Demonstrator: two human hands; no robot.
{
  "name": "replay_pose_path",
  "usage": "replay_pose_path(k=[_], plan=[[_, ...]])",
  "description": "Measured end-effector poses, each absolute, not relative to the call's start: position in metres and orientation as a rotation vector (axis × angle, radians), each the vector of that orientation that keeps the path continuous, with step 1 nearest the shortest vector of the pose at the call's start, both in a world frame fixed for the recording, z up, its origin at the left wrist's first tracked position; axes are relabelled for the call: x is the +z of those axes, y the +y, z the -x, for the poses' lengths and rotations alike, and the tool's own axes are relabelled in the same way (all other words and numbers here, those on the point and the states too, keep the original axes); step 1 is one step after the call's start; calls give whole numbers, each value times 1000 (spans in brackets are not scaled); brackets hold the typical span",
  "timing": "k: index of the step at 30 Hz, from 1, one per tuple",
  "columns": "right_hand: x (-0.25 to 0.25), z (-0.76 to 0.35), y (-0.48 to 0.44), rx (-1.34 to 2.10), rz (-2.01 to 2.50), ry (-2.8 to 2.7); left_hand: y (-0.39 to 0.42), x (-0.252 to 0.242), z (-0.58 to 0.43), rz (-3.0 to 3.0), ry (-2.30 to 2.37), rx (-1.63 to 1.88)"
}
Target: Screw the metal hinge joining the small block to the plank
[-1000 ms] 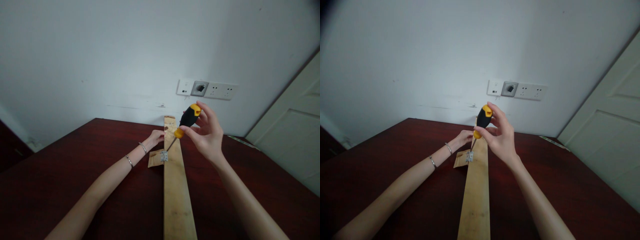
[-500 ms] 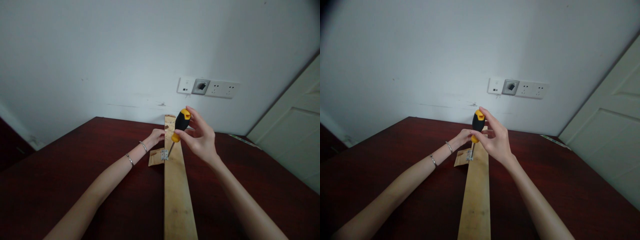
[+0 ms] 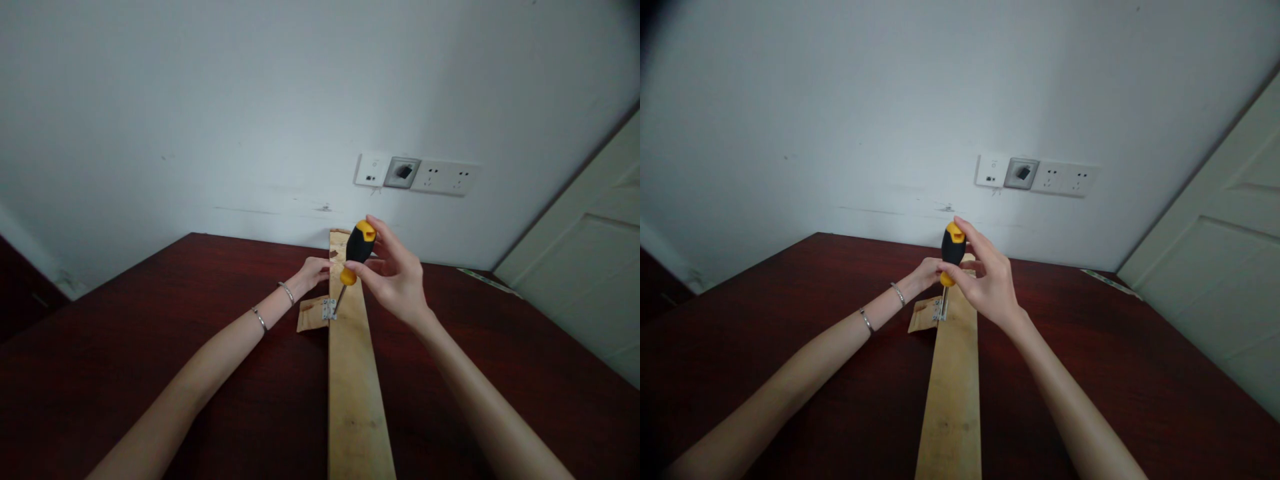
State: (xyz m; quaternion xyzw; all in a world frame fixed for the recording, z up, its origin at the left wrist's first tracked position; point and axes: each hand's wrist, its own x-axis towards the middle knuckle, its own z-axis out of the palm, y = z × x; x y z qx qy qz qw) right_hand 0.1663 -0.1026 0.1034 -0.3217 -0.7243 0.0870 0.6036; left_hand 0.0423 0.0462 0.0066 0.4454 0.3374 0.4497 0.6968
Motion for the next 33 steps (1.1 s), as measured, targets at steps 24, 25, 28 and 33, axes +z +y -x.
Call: replay_pose_path(k=[24, 25, 28, 33], plan=[[101, -165, -102, 96, 744, -1746, 46, 5, -41, -1001, 733, 1014], [101, -165, -102, 81, 746, -1750, 46, 5, -40, -1007, 709, 1006], [102, -164, -103, 52, 748, -1761, 48, 2, -40, -1021, 640, 979], [103, -163, -105, 24, 742, -1781, 53, -4, -40, -1043, 601, 995]])
